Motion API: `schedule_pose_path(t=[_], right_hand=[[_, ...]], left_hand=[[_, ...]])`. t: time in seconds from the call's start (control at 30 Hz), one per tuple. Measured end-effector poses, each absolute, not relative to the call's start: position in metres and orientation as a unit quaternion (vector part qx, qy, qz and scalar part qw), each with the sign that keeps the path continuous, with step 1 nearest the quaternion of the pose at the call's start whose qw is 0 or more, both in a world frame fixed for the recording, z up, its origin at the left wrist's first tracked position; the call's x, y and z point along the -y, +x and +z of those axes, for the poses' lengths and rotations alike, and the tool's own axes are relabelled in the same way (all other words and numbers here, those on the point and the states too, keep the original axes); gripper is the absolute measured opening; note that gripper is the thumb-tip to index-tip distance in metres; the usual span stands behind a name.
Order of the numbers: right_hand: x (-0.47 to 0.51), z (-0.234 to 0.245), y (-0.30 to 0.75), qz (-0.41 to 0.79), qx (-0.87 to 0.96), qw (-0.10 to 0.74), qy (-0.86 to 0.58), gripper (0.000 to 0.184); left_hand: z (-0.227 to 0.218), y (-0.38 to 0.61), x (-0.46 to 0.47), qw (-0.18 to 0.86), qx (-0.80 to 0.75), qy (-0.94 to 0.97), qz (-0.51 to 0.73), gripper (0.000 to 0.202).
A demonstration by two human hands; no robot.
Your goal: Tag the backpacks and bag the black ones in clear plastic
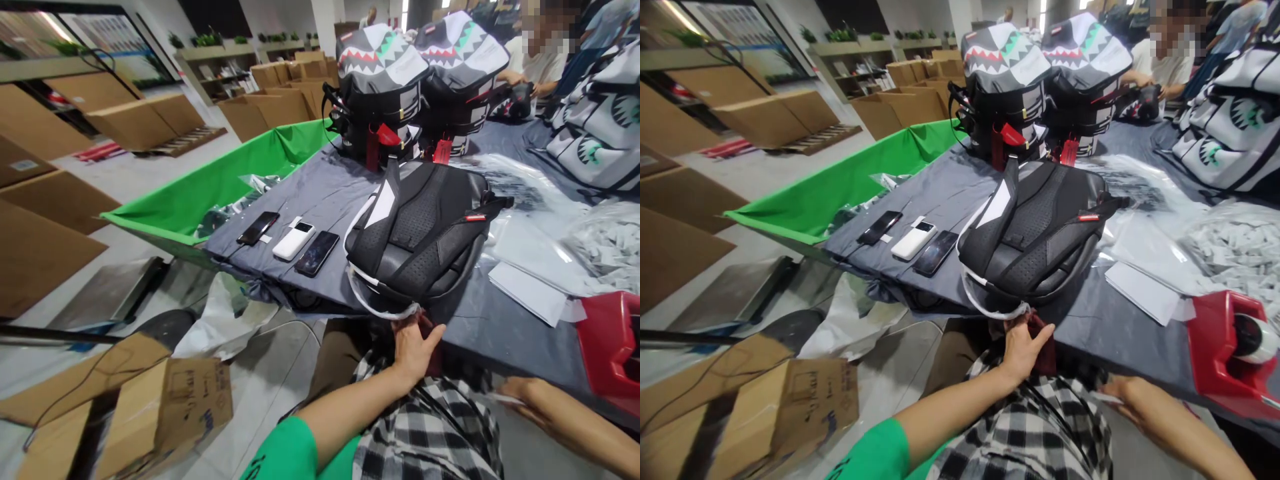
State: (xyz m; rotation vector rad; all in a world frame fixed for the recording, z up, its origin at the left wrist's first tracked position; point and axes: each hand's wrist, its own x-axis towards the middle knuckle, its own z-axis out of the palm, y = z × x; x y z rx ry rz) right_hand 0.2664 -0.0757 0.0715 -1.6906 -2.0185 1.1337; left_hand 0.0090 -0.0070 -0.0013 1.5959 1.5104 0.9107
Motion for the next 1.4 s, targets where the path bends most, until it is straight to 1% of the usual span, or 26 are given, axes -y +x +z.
schedule_pose_path(t=[0.07, 0.13, 0.2, 0.23, 0.3, 0.37, 0.4, 0.47, 0.53, 0.6, 0.7, 0.8, 0.87, 0.93, 1.03, 1.13, 1.2, 1.23, 1.3, 1.4], right_hand=[[0.066, 0.077, 0.263, 0.447, 0.694, 0.126, -0.550, 0.049], [0.053, 0.085, 0.264, 0.441, 0.663, 0.171, -0.580, 0.059], [0.040, 0.090, 0.263, 0.434, 0.639, 0.194, -0.605, 0.060], [0.034, 0.091, 0.260, 0.441, 0.639, 0.188, -0.602, 0.059], [0.023, 0.090, 0.252, 0.476, 0.655, 0.147, -0.568, 0.058], [0.012, 0.087, 0.240, 0.500, 0.670, 0.107, -0.538, 0.058], [0.007, 0.085, 0.235, 0.496, 0.676, 0.104, -0.535, 0.060], [-0.003, 0.081, 0.227, 0.451, 0.689, 0.135, -0.551, 0.065], [-0.014, 0.079, 0.224, 0.387, 0.702, 0.166, -0.574, 0.068], [-0.021, 0.078, 0.224, 0.345, 0.715, 0.166, -0.585, 0.072], [-0.026, 0.080, 0.221, 0.344, 0.732, 0.144, -0.569, 0.069], [-0.024, 0.077, 0.208, 0.369, 0.744, 0.124, -0.543, 0.063], [-0.022, 0.074, 0.196, 0.388, 0.740, 0.126, -0.534, 0.063], [-0.021, 0.070, 0.184, 0.410, 0.714, 0.154, -0.546, 0.064], [-0.022, 0.067, 0.171, 0.424, 0.652, 0.227, -0.586, 0.067], [-0.021, 0.066, 0.162, 0.408, 0.639, 0.256, -0.599, 0.065], [-0.018, 0.064, 0.156, 0.357, 0.656, 0.264, -0.610, 0.058], [-0.016, 0.063, 0.154, 0.325, 0.665, 0.272, -0.615, 0.053], [-0.015, 0.059, 0.151, 0.281, 0.675, 0.288, -0.618, 0.043], [-0.017, 0.056, 0.153, 0.286, 0.682, 0.290, -0.607, 0.035]], left_hand=[[0.004, 0.015, 0.003, 0.450, -0.589, 0.562, 0.369, 0.031], [0.009, 0.008, 0.006, 0.534, -0.553, 0.503, 0.394, 0.026], [0.013, -0.006, 0.013, 0.592, -0.522, 0.445, 0.423, 0.029], [0.015, -0.013, 0.016, 0.605, -0.514, 0.430, 0.430, 0.030], [0.019, -0.022, 0.021, 0.610, -0.505, 0.443, 0.421, 0.030], [0.022, -0.026, 0.024, 0.597, -0.484, 0.499, 0.402, 0.030], [0.023, -0.026, 0.024, 0.586, -0.469, 0.529, 0.397, 0.028], [0.021, -0.026, 0.024, 0.579, -0.428, 0.573, 0.392, 0.026], [0.016, -0.025, 0.025, 0.596, -0.394, 0.579, 0.393, 0.031], [0.010, -0.025, 0.026, 0.611, -0.394, 0.551, 0.410, 0.038], [0.007, -0.024, 0.031, 0.603, -0.405, 0.522, 0.447, 0.041], [0.015, -0.023, 0.037, 0.602, -0.376, 0.541, 0.452, 0.034], [0.022, -0.022, 0.039, 0.583, -0.376, 0.574, 0.435, 0.027], [0.027, -0.020, 0.040, 0.528, -0.391, 0.636, 0.405, 0.023], [0.027, -0.011, 0.037, 0.381, -0.415, 0.769, 0.301, 0.030], [0.022, 0.002, 0.031, 0.229, -0.412, 0.868, 0.158, 0.029], [0.018, 0.006, 0.031, 0.188, -0.394, 0.890, 0.132, 0.024], [0.016, 0.006, 0.032, 0.196, -0.390, 0.887, 0.155, 0.022], [0.010, 0.000, 0.037, 0.272, -0.411, 0.833, 0.252, 0.022], [0.000, -0.013, 0.043, 0.433, -0.521, 0.609, 0.413, 0.023]])
